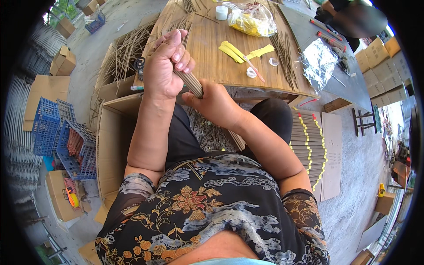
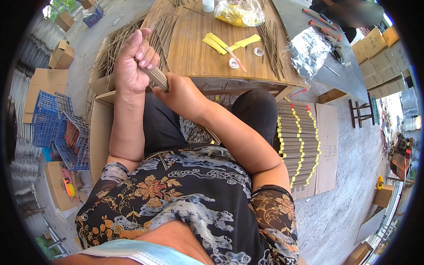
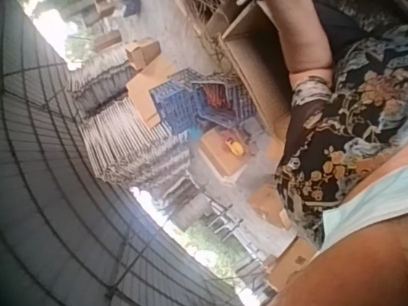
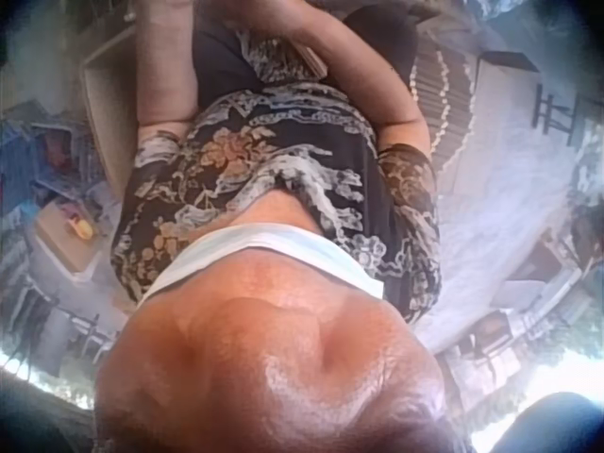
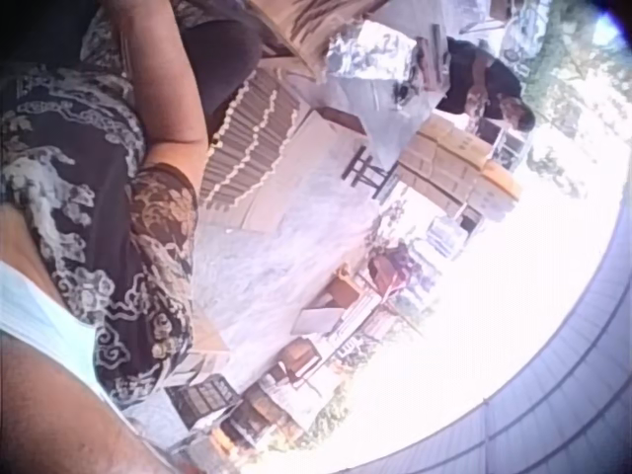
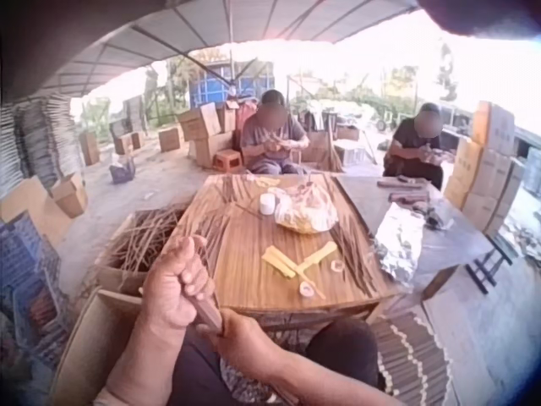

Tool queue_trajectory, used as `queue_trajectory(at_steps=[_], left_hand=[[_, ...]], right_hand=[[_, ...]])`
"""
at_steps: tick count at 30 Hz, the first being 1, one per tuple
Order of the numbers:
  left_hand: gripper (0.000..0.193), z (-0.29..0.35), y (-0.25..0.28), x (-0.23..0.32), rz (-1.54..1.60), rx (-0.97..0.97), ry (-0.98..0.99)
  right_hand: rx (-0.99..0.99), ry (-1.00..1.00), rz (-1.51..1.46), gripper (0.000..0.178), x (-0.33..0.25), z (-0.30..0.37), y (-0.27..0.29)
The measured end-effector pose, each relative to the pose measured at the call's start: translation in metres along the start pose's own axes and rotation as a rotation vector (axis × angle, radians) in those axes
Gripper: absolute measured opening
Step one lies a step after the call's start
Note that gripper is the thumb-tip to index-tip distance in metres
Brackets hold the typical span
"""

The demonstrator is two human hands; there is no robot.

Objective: The person gathers thin sticks, aligns them into a bundle, and secures the bundle with yellow paper and glue. The person repeats this process to create multiple finished bundles.

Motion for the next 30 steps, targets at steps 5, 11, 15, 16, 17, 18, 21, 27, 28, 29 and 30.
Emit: queue_trajectory(at_steps=[5, 11, 15, 16, 17, 18, 21, 27, 28, 29, 30], left_hand=[[0.017, -0.007, -0.001, -0.014, -0.11, 0.288, -0.133], [0.012, -0.005, -0.002, -0.01, -0.029, 0.057, -0.02], [0.018, -0.004, -0.008, -0.012, -0.095, 0.081, -0.05], [0.018, -0.002, -0.009, -0.012, -0.097, 0.043, -0.041], [0.019, -0.001, -0.01, -0.012, -0.1, 0.006, -0.032], [0.02, -0.001, -0.011, -0.011, -0.067, -0.073, -0.012], [0.024, -0.001, -0.009, -0.01, -0.021, -0.227, 0.019], [0.041, -0.011, -0.005, 0.002, 0.084, -0.415, -0.128], [0.046, -0.01, -0.005, 0.005, 0.099, -0.314, -0.166], [0.051, -0.008, -0.007, 0.01, 0.113, -0.213, -0.203], [0.056, -0.006, -0.01, 0.014, 0.127, -0.112, -0.24]], right_hand=[[0.249, 0.106, 0.276, 0.027, 0.025, -0.008, -0.006], [0.033, 0.072, 0.075, 0.032, 0.021, -0.004, 0.004], [0.082, 0.198, 0.082, 0.029, 0.02, -0.006, 0.013], [-0.025, 0.117, -0.052, 0.028, 0.018, -0.007, 0.013], [-0.132, 0.037, -0.186, 0.028, 0.016, -0.008, 0.013], [-0.238, -0.044, -0.316, 0.027, 0.014, -0.008, 0.013], [-0.262, -0.088, -0.345, 0.022, 0.009, -0.002, 0.008], [-0.039, 0.046, -0.083, 0.02, 0.008, -0.003, 0.01], [-0.038, 0.04, -0.045, 0.021, 0.009, -0.003, 0.011], [-0.004, 0.036, -0.078, 0.021, 0.01, -0.003, 0.011], [0.029, 0.034, -0.112, 0.022, 0.011, -0.003, 0.011]])
Point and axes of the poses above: each hand's wrist, its own z-axis away from the middle knuckle, its own y-axis out of the back of the hand, x = y × z, the point moved 2 cm from there along -z, towards the middle knuckle, and after that the axes turned 2 degrees about y, right-handed, at the moved point
